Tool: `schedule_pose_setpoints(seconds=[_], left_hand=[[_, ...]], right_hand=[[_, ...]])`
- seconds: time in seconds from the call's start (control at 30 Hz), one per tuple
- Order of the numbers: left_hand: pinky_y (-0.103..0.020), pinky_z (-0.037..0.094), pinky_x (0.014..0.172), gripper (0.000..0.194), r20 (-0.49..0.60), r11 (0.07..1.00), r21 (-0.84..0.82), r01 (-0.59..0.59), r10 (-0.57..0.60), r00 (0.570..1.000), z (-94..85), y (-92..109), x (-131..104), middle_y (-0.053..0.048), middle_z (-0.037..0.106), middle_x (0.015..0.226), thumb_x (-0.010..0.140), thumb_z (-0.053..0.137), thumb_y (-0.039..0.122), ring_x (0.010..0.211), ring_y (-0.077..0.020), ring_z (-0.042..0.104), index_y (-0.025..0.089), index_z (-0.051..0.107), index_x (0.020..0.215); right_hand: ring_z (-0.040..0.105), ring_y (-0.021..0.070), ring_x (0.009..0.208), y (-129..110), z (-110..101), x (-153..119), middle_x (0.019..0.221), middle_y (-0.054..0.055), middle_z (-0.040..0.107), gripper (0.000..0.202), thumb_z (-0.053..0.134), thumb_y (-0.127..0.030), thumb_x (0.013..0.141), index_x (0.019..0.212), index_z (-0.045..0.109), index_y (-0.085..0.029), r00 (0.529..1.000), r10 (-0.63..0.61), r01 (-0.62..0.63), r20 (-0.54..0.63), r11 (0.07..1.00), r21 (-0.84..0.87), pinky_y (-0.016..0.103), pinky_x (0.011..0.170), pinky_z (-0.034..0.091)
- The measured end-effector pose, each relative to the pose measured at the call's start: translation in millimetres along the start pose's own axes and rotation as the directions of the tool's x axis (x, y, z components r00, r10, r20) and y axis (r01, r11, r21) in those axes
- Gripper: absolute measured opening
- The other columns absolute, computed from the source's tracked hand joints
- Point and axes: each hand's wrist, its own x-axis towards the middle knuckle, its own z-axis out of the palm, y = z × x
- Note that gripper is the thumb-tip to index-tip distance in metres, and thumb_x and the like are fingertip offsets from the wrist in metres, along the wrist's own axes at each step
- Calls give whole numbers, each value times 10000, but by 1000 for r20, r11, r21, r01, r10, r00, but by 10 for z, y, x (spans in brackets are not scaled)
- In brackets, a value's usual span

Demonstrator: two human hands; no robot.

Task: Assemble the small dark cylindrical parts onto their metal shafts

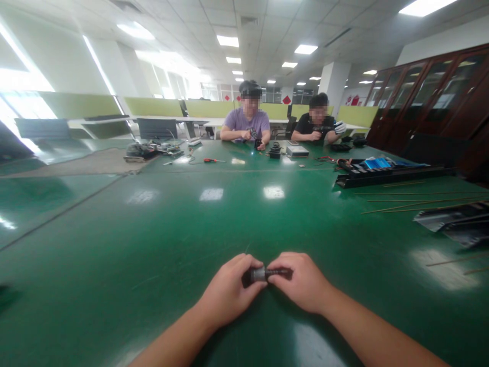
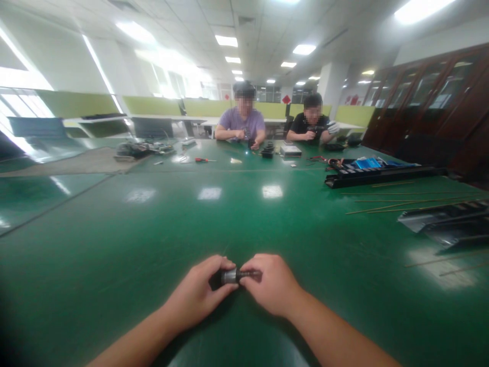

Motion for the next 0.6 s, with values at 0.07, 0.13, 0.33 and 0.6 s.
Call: schedule_pose_setpoints(seconds=[0.07, 0.13, 0.33, 0.6], left_hand=[[-321, 479, 803, 185, 0, 1000, 1, -4, 4, 1000, 1, -6, -4, -34, 653, 956, 818, 674, 217, 890, -202, 612, 221, 626, 996], [-322, 478, 802, 180, 3, 1000, -1, -2, 2, 1000, 3, -10, -8, -36, 651, 953, 824, 672, 226, 889, -201, 609, 219, 626, 998], [-316, 473, 779, 172, 13, 1000, -4, -3, 3, 1000, 6, -6, -10, -39, 648, 940, 828, 676, 246, 869, -198, 604, 217, 627, 991], [-311, 461, 787, 171, 17, 1000, -11, 4, -4, 1000, 11, -7, -4, -26, 642, 937, 829, 678, 215, 875, -192, 601, 225, 623, 991]], right_hand=[[640, 163, 732, -2, 5, 4, 809, 13, 729, 114, 718, -155, 779, 863, 765, -216, 1000, 6, -6, -5, 1000, 12, 263, 673, 445], [640, 164, 729, -5, 13, 6, 803, 11, 728, 110, 719, -148, 766, 847, 756, -211, 1000, 12, -11, -10, 1000, 19, 262, 673, 448], [645, 166, 729, -22, 26, 1, 797, 6, 730, 107, 716, -135, 749, 821, 738, -210, 999, 32, -32, -8, 999, 28, 260, 670, 450], [641, 164, 733, -24, 19, 7, 795, 1, 727, 82, 714, -152, 762, 815, 734, -211, 1000, 26, -25, -14, 1000, 17, 259, 669, 437]])
